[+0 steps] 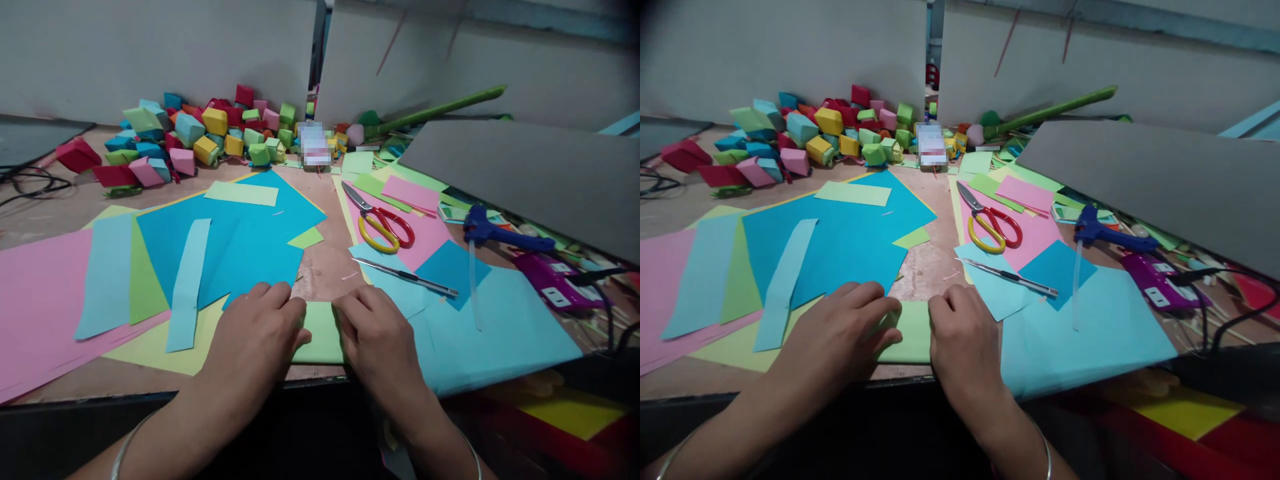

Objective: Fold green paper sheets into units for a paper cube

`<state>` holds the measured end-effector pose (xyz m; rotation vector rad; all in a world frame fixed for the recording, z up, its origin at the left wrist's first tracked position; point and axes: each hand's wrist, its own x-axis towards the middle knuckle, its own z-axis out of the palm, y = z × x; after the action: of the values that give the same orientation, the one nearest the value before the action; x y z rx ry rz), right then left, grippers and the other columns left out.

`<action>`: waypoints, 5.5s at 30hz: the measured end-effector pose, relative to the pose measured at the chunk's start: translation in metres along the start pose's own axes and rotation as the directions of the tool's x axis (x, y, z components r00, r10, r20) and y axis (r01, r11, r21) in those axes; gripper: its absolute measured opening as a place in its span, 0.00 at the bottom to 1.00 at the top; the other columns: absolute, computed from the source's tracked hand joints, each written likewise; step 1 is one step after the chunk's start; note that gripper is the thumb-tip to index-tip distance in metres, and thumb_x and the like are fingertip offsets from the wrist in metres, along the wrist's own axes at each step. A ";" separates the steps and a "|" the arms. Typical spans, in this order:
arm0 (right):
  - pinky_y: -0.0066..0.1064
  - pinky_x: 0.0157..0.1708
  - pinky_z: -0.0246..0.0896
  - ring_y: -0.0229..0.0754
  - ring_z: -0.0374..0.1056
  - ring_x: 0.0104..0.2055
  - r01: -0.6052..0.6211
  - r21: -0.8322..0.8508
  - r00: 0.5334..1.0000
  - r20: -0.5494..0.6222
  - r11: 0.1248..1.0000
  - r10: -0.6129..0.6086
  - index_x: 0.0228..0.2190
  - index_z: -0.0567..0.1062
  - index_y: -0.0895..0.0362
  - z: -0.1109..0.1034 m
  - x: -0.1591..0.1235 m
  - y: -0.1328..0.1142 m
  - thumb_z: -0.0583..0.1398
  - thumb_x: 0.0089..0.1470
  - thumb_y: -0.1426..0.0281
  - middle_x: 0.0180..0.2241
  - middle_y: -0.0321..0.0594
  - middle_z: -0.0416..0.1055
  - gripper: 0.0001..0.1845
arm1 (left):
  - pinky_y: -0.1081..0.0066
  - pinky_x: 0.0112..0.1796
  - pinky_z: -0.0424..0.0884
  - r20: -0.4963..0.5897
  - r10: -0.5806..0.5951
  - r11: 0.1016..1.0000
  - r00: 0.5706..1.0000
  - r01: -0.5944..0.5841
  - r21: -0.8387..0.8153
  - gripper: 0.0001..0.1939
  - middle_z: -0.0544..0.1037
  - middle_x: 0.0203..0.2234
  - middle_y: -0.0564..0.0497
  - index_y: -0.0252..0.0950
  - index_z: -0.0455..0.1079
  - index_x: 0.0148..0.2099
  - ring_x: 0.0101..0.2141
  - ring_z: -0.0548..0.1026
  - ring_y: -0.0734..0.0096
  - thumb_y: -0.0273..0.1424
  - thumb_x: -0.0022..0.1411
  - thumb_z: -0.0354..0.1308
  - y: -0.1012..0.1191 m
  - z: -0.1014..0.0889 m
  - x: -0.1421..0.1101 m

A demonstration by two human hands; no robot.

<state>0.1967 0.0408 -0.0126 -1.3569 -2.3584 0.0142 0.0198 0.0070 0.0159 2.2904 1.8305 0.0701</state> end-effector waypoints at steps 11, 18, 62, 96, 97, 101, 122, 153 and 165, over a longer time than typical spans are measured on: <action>0.44 0.48 0.61 0.52 0.63 0.51 0.293 0.052 0.954 0.051 0.955 -0.296 0.46 0.74 0.60 -0.024 0.000 0.000 0.51 0.61 0.78 0.50 0.53 0.70 0.15 | 0.60 0.35 0.65 0.011 0.026 0.999 1.000 -0.026 0.029 0.05 0.72 0.35 0.47 0.39 0.72 0.39 0.37 0.69 0.56 0.33 0.64 0.57 -0.002 -0.001 -0.001; 0.31 0.32 0.53 0.42 0.64 0.35 0.091 0.041 0.892 0.442 0.995 -0.099 0.32 0.71 0.57 -0.023 0.031 0.016 0.58 0.56 0.77 0.33 0.40 0.70 0.04 | 0.60 0.36 0.66 0.011 0.071 0.995 0.997 -0.072 0.075 0.07 0.72 0.38 0.43 0.37 0.71 0.37 0.39 0.69 0.55 0.34 0.65 0.55 0.000 -0.005 0.001; 0.32 0.41 0.65 0.39 0.72 0.40 -0.028 0.341 0.968 0.244 0.940 -0.060 0.34 0.77 0.59 0.035 0.182 0.017 0.58 0.59 0.75 0.36 0.40 0.77 0.07 | 0.71 0.27 0.68 -0.091 -0.238 0.791 0.967 0.139 -0.596 0.16 0.82 0.28 0.47 0.31 0.80 0.41 0.27 0.75 0.67 0.33 0.50 0.62 -0.120 -0.044 0.117; 0.34 0.33 0.47 0.46 0.60 0.39 0.253 -0.161 0.963 0.136 0.954 -0.232 0.36 0.76 0.61 0.068 0.166 0.018 0.50 0.62 0.76 0.37 0.50 0.69 0.15 | 0.64 0.35 0.61 -0.225 0.114 0.991 0.968 -0.094 0.097 0.16 0.70 0.40 0.41 0.39 0.76 0.50 0.40 0.68 0.54 0.38 0.63 0.57 -0.113 -0.014 0.111; 0.34 0.33 0.47 0.46 0.59 0.39 0.260 -0.169 0.962 0.133 0.951 -0.239 0.36 0.76 0.61 0.067 0.165 0.018 0.50 0.62 0.76 0.37 0.50 0.69 0.14 | 0.64 0.36 0.62 -0.230 0.127 0.990 0.965 -0.109 0.089 0.16 0.70 0.40 0.41 0.39 0.75 0.51 0.40 0.68 0.54 0.37 0.63 0.57 -0.114 -0.013 0.112; 0.35 0.32 0.45 0.47 0.58 0.38 0.281 -0.211 0.958 0.121 0.936 -0.260 0.36 0.76 0.61 0.067 0.164 0.016 0.50 0.61 0.76 0.36 0.50 0.69 0.14 | 0.65 0.39 0.63 -0.204 0.248 0.968 0.947 -0.249 0.020 0.15 0.71 0.41 0.44 0.42 0.76 0.51 0.41 0.69 0.59 0.29 0.64 0.55 -0.121 -0.010 0.117; 0.39 0.34 0.38 0.50 0.54 0.38 0.634 -0.341 0.774 0.276 0.694 -0.570 0.36 0.76 0.61 0.025 0.102 0.006 0.54 0.60 0.75 0.34 0.48 0.68 0.10 | 0.71 0.34 0.61 -0.106 0.433 0.879 0.895 -0.446 -0.168 0.16 0.66 0.36 0.48 0.39 0.75 0.50 0.34 0.67 0.67 0.39 0.65 0.56 -0.143 -0.011 0.124; 0.39 0.34 0.39 0.47 0.58 0.38 0.520 -0.176 0.839 0.290 0.835 -0.461 0.36 0.75 0.58 0.025 0.102 0.014 0.44 0.67 0.72 0.36 0.46 0.71 0.20 | 0.65 0.34 0.59 -0.155 0.097 0.936 0.983 -0.037 0.350 0.27 0.72 0.39 0.40 0.33 0.64 0.43 0.39 0.69 0.55 0.54 0.60 0.55 -0.129 -0.018 0.094; 0.39 0.34 0.42 0.46 0.58 0.35 0.507 -0.144 0.845 0.280 0.850 -0.456 0.34 0.74 0.57 0.027 0.102 0.015 0.45 0.67 0.72 0.35 0.45 0.72 0.19 | 0.65 0.33 0.59 -0.096 0.090 0.916 0.991 -0.044 0.400 0.25 0.71 0.37 0.41 0.35 0.66 0.40 0.38 0.69 0.54 0.53 0.58 0.59 -0.155 -0.034 0.077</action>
<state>0.1545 0.1386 -0.0046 -0.8329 -2.9185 -0.2452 -0.1169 0.1183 0.0121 2.6700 1.9717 -0.1845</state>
